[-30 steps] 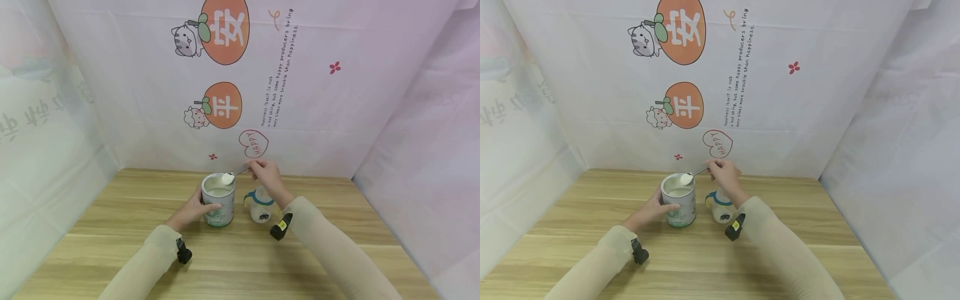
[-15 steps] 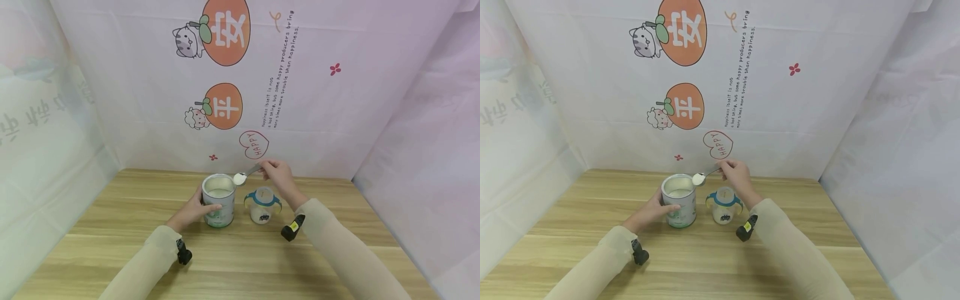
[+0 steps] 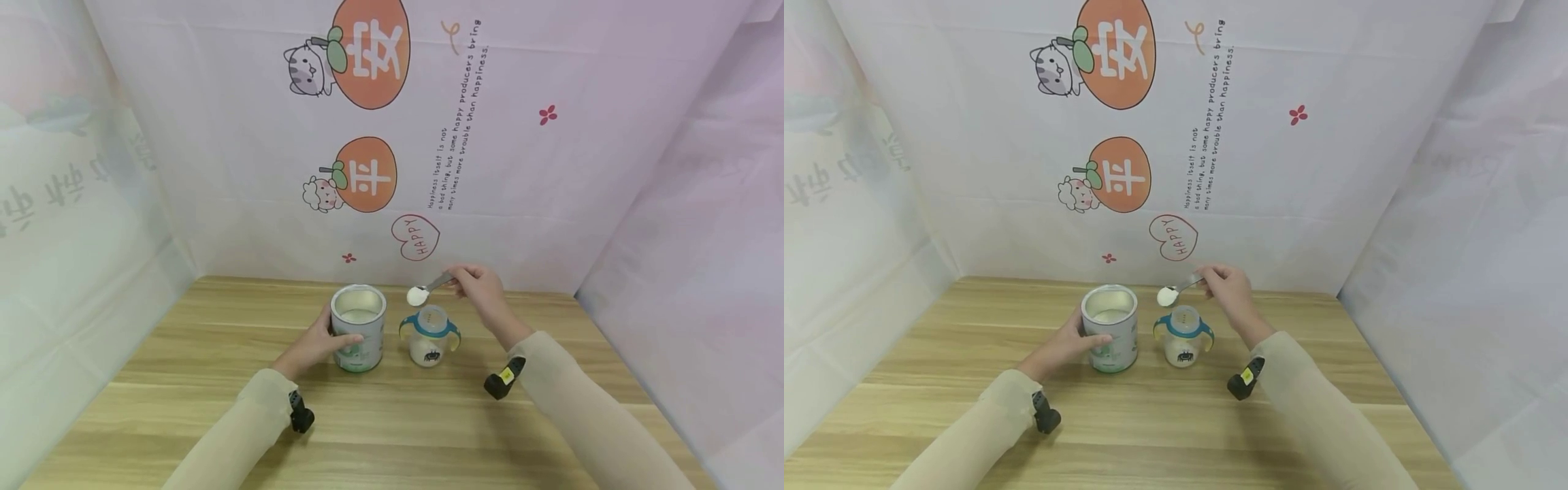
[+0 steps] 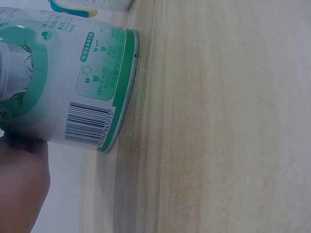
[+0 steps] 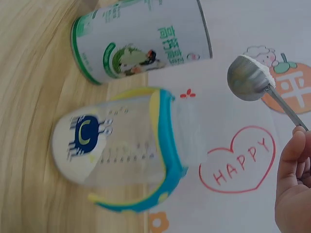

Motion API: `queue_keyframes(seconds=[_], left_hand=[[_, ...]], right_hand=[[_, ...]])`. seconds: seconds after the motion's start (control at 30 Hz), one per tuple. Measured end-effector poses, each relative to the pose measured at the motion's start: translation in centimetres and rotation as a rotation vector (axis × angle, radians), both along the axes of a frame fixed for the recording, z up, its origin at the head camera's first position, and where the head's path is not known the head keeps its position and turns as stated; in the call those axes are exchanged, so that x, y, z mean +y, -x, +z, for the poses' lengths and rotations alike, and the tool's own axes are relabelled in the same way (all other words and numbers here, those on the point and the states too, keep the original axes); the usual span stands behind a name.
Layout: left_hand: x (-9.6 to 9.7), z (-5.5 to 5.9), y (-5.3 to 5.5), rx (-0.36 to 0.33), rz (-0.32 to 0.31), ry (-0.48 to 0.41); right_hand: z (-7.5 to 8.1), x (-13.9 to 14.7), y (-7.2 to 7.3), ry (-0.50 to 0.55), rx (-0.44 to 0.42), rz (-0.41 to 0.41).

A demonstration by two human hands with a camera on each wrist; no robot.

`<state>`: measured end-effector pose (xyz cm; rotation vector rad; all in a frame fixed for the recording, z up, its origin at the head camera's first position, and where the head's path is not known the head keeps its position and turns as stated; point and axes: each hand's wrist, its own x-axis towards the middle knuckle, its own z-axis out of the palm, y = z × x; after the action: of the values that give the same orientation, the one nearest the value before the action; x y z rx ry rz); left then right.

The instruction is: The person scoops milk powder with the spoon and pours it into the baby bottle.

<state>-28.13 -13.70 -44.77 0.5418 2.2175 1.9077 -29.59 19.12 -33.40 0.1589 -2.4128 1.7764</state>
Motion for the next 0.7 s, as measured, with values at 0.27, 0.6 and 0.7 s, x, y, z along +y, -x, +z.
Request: queue_keyframes(seconds=[0.27, 0.6, 0.7], left_hand=[[0.0, 0.2, -0.2, -0.015, 0.011, 0.019], [-0.1, 0.2, -0.3, -0.011, 0.0, -0.003], [-0.1, 0.2, -0.2, 0.001, -0.014, -0.008]], right_hand=[[-0.8, 2.2, -0.1, 0.007, -0.005, -0.028], [-1.4, 3.7, -0.1, 0.001, 0.006, -0.031], [-1.5, 3.9, -0.2, -0.023, 0.013, -0.022]])
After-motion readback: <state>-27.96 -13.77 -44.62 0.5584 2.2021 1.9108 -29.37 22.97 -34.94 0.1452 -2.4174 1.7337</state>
